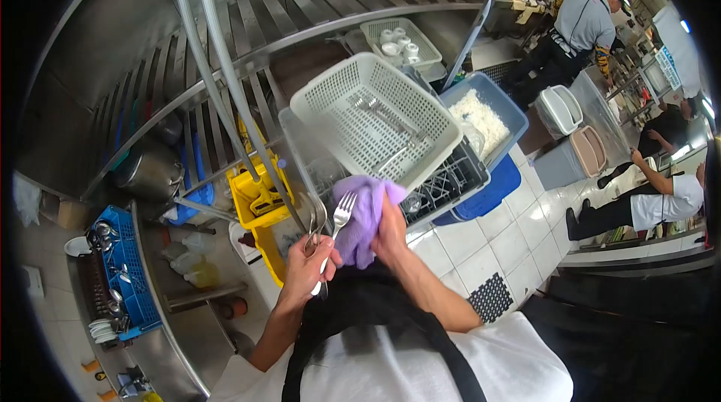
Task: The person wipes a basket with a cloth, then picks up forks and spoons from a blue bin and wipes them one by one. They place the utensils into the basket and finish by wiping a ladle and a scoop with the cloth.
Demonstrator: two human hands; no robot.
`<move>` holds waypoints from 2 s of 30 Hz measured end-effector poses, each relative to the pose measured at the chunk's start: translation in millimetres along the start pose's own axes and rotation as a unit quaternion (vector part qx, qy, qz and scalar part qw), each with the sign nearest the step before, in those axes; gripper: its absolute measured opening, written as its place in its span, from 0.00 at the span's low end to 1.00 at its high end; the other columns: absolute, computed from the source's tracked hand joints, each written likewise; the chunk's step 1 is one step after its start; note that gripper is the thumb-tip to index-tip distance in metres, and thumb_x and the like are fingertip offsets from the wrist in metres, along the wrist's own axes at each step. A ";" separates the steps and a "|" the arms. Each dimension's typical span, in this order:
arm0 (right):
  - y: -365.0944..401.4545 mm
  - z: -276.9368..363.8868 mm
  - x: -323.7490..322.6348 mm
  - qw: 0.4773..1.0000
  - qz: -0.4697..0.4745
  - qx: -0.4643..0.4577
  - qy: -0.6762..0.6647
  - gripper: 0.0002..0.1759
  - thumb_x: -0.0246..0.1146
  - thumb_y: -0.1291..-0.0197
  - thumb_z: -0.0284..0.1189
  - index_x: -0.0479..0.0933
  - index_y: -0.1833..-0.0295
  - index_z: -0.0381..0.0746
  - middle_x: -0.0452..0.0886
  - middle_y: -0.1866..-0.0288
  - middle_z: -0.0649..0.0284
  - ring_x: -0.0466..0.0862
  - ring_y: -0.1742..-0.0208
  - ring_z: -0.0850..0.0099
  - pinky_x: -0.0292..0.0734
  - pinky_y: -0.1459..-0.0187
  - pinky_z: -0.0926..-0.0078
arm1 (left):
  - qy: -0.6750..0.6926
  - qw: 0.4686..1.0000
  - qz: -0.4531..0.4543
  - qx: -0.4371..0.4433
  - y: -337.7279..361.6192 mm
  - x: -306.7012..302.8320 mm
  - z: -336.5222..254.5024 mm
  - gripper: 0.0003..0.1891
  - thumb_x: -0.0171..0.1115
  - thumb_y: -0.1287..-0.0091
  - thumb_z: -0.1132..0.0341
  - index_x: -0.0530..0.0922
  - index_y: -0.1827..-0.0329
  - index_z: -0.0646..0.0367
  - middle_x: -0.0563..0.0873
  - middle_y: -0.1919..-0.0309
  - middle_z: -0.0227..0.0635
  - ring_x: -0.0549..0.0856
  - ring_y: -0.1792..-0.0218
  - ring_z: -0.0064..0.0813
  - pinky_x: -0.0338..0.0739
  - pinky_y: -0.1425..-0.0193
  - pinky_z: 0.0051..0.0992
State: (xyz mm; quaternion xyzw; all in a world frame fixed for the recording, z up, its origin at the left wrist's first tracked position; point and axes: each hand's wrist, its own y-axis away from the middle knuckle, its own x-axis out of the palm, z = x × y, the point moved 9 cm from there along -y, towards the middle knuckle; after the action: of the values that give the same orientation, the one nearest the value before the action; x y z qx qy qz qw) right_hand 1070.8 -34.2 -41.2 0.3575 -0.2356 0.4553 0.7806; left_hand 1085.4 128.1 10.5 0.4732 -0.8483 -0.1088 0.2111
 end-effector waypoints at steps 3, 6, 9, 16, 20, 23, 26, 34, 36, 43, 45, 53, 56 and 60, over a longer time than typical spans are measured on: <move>38.1 -52.2 13.4 0.977 0.007 0.166 -0.134 0.20 0.54 0.26 0.47 0.74 0.45 0.43 0.81 0.62 0.62 0.83 0.65 0.70 0.82 0.65 0.67 | -0.017 1.000 0.006 0.000 -9.0 3.1 2.5 0.10 0.58 0.26 0.64 0.76 0.57 0.64 0.83 0.75 0.37 0.77 0.83 0.19 0.66 0.83 0.18; 18.4 -34.2 5.4 0.991 0.012 0.131 0.009 0.16 0.55 0.26 0.43 0.76 0.52 0.40 0.82 0.65 0.61 0.83 0.69 0.68 0.82 0.69 0.68 | -0.038 0.998 0.036 -0.032 -12.2 11.7 16.7 0.11 0.58 0.26 0.63 0.76 0.58 0.65 0.85 0.73 0.40 0.80 0.83 0.21 0.68 0.82 0.18; -9.2 6.4 -18.4 0.991 -0.091 0.037 -0.093 0.15 0.55 0.26 0.41 0.76 0.54 0.40 0.82 0.65 0.61 0.84 0.66 0.69 0.82 0.63 0.66 | -0.031 0.997 0.051 -0.044 -6.2 5.8 20.4 0.13 0.57 0.25 0.62 0.75 0.60 0.65 0.86 0.72 0.42 0.82 0.81 0.23 0.70 0.81 0.18; 44.4 -43.8 19.7 0.961 0.083 0.198 0.172 0.15 0.57 0.27 0.39 0.78 0.47 0.39 0.84 0.59 0.62 0.83 0.59 0.71 0.81 0.57 0.71 | -0.054 0.997 0.032 -0.044 0.2 -5.5 26.4 0.14 0.53 0.23 0.61 0.74 0.51 0.67 0.87 0.68 0.44 0.84 0.80 0.24 0.74 0.79 0.19; -14.2 6.8 -18.0 0.997 -0.051 0.030 0.051 0.19 0.54 0.25 0.40 0.77 0.48 0.35 0.84 0.57 0.61 0.84 0.58 0.71 0.82 0.57 0.69 | 0.015 0.999 -0.022 -0.027 3.0 -6.0 11.5 0.18 0.50 0.22 0.60 0.73 0.43 0.69 0.87 0.64 0.46 0.85 0.76 0.27 0.75 0.78 0.20; -3.0 9.0 -26.2 0.998 -0.040 0.019 -0.033 0.18 0.55 0.25 0.40 0.76 0.45 0.36 0.84 0.54 0.60 0.84 0.56 0.72 0.83 0.55 0.69 | 0.018 0.999 -0.049 0.014 1.4 -20.1 7.3 0.17 0.53 0.23 0.60 0.74 0.45 0.68 0.87 0.60 0.47 0.88 0.71 0.30 0.78 0.76 0.21; 36.0 -41.3 5.3 0.986 0.047 0.153 0.042 0.17 0.58 0.27 0.39 0.76 0.43 0.37 0.84 0.53 0.62 0.84 0.55 0.74 0.82 0.55 0.73 | -0.010 1.000 -0.019 -0.011 -1.5 -12.6 10.8 0.16 0.55 0.23 0.60 0.76 0.49 0.67 0.88 0.63 0.44 0.85 0.76 0.25 0.74 0.79 0.19; 26.5 -27.6 3.5 0.983 -0.047 0.092 -0.150 0.21 0.54 0.26 0.47 0.76 0.44 0.41 0.85 0.55 0.62 0.85 0.54 0.66 0.82 0.50 0.64 | -0.025 0.998 0.040 -0.037 -5.6 9.9 11.2 0.11 0.57 0.25 0.63 0.79 0.56 0.65 0.84 0.73 0.36 0.76 0.84 0.17 0.63 0.85 0.17; 36.8 -46.0 14.1 0.978 0.036 0.168 -0.122 0.22 0.54 0.27 0.49 0.76 0.46 0.41 0.85 0.56 0.62 0.85 0.57 0.67 0.82 0.53 0.65 | -0.037 0.997 0.049 -0.044 -7.7 14.0 17.7 0.11 0.58 0.25 0.63 0.79 0.57 0.65 0.84 0.73 0.37 0.76 0.84 0.17 0.65 0.84 0.18; 26.4 24.7 11.3 0.966 0.060 0.104 -0.231 0.22 0.55 0.27 0.41 0.72 0.40 0.36 0.80 0.44 0.54 0.82 0.45 0.59 0.77 0.40 0.57 | -0.010 0.999 -0.020 -0.035 -1.8 -16.7 19.8 0.10 0.58 0.25 0.64 0.78 0.57 0.64 0.79 0.76 0.31 0.70 0.84 0.15 0.62 0.82 0.17; 47.8 22.2 -6.1 0.953 0.054 0.130 -0.267 0.23 0.52 0.29 0.40 0.71 0.38 0.34 0.79 0.40 0.51 0.79 0.40 0.57 0.72 0.35 0.54 | -0.001 0.999 -0.035 -0.006 -4.8 -24.6 15.9 0.09 0.57 0.25 0.65 0.78 0.58 0.64 0.77 0.78 0.29 0.68 0.83 0.14 0.59 0.82 0.16; 95.6 66.6 27.2 0.945 0.192 0.119 -0.235 0.24 0.52 0.39 0.14 0.70 0.36 0.28 0.79 0.40 0.52 0.80 0.40 0.64 0.76 0.36 0.64 | 0.082 0.976 -0.199 0.020 -11.7 -22.6 16.0 0.07 0.58 0.26 0.63 0.76 0.57 0.57 0.79 0.74 0.26 0.74 0.79 0.13 0.63 0.80 0.17; 156.9 222.1 58.6 0.927 0.154 -0.291 0.182 0.27 0.63 0.40 0.18 0.68 0.34 0.31 0.77 0.38 0.57 0.76 0.38 0.72 0.71 0.35 0.70 | -0.109 0.981 -0.161 0.012 -26.4 -45.0 21.7 0.24 0.64 0.31 0.52 0.73 0.38 0.54 0.82 0.52 0.41 0.83 0.57 0.36 0.82 0.56 0.36; 116.6 146.1 32.0 0.900 0.117 -0.328 0.262 0.46 0.69 0.41 0.29 0.49 0.24 0.35 0.70 0.33 0.51 0.72 0.37 0.68 0.69 0.37 0.69 | -0.172 0.983 -0.047 0.034 -43.7 38.1 16.7 0.23 0.63 0.31 0.53 0.73 0.38 0.55 0.82 0.53 0.40 0.83 0.57 0.36 0.82 0.56 0.35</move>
State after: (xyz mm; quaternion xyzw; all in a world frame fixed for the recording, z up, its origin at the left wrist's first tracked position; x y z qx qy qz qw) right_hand 977.3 -91.3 113.6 -0.0811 -0.1982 0.5179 0.8282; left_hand 1093.2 72.4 -11.3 0.4941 -0.8517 -0.1696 0.0410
